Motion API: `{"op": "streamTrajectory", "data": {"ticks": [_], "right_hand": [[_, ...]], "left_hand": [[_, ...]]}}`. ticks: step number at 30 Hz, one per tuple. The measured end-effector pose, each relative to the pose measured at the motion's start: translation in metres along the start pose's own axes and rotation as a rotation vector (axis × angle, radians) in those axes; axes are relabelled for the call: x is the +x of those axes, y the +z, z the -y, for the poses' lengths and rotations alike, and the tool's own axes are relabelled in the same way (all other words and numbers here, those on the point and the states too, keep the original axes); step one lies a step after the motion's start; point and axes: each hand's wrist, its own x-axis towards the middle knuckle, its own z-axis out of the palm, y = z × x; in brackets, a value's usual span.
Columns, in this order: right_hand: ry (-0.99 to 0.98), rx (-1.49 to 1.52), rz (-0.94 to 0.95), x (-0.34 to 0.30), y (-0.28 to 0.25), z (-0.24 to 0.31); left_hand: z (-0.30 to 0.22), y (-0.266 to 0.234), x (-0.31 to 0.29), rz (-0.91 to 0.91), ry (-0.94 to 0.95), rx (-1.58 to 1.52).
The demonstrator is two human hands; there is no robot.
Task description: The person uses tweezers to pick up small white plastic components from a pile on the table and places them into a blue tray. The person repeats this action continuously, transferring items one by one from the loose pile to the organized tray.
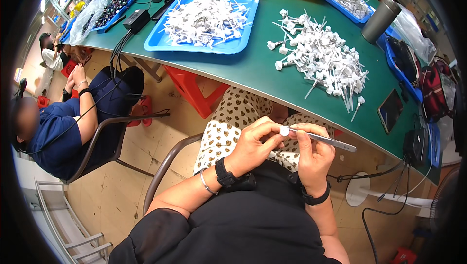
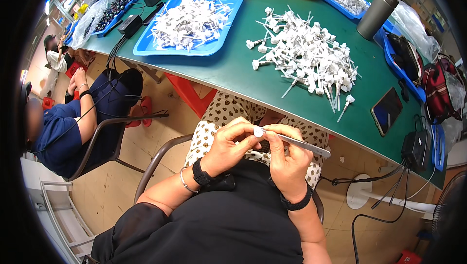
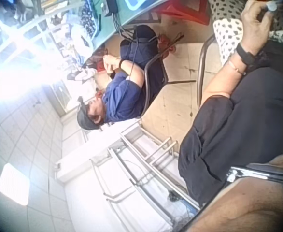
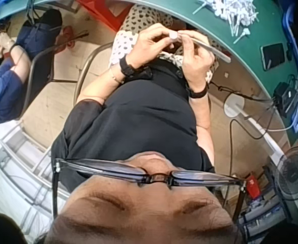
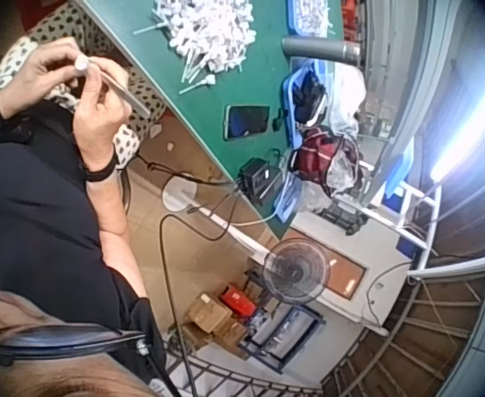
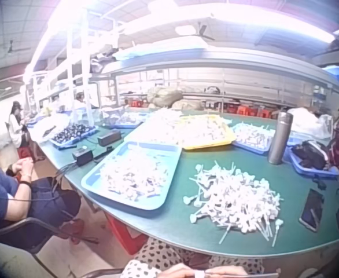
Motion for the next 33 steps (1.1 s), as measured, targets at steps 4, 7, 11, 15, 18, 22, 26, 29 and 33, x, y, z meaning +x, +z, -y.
{"op": "streamTrajectory", "data": {"ticks": [4,7,11,15,18,22,26,29,33], "right_hand": [[0.020,0.029,0.008,-0.0002,0.0006,0.0015],[0.014,0.034,0.002,-0.0003,0.0014,-0.0001],[0.014,0.030,-0.006,-0.0005,0.0020,-0.0002],[0.023,0.034,-0.012,-0.0004,0.0021,0.0010],[0.012,0.038,-0.035,0.0000,0.0032,0.0000],[0.016,0.064,-0.057,-0.0005,0.0044,-0.0011],[0.019,0.052,-0.065,-0.0009,0.0048,-0.0015],[0.020,0.029,-0.054,-0.0001,0.0042,-0.0009],[0.032,0.007,-0.046,0.0006,0.0038,0.0004]], "left_hand": [[0.0015,0.0016,-0.0003,-0.022,0.023,-0.008],[0.0040,0.0023,-0.0006,-0.037,0.035,-0.014],[0.0030,0.0021,-0.0005,-0.034,0.038,-0.010],[0.0028,0.0025,-0.0003,-0.033,0.038,-0.009],[0.0029,0.0024,-0.0003,-0.035,0.039,-0.008],[0.0027,0.0025,-0.0005,-0.043,0.035,-0.004],[0.0019,0.0029,-0.0013,-0.054,0.043,0.004],[0.0014,0.0034,-0.0019,-0.059,0.057,0.014],[0.0021,0.0041,-0.0017,-0.062,0.068,0.022]]}}
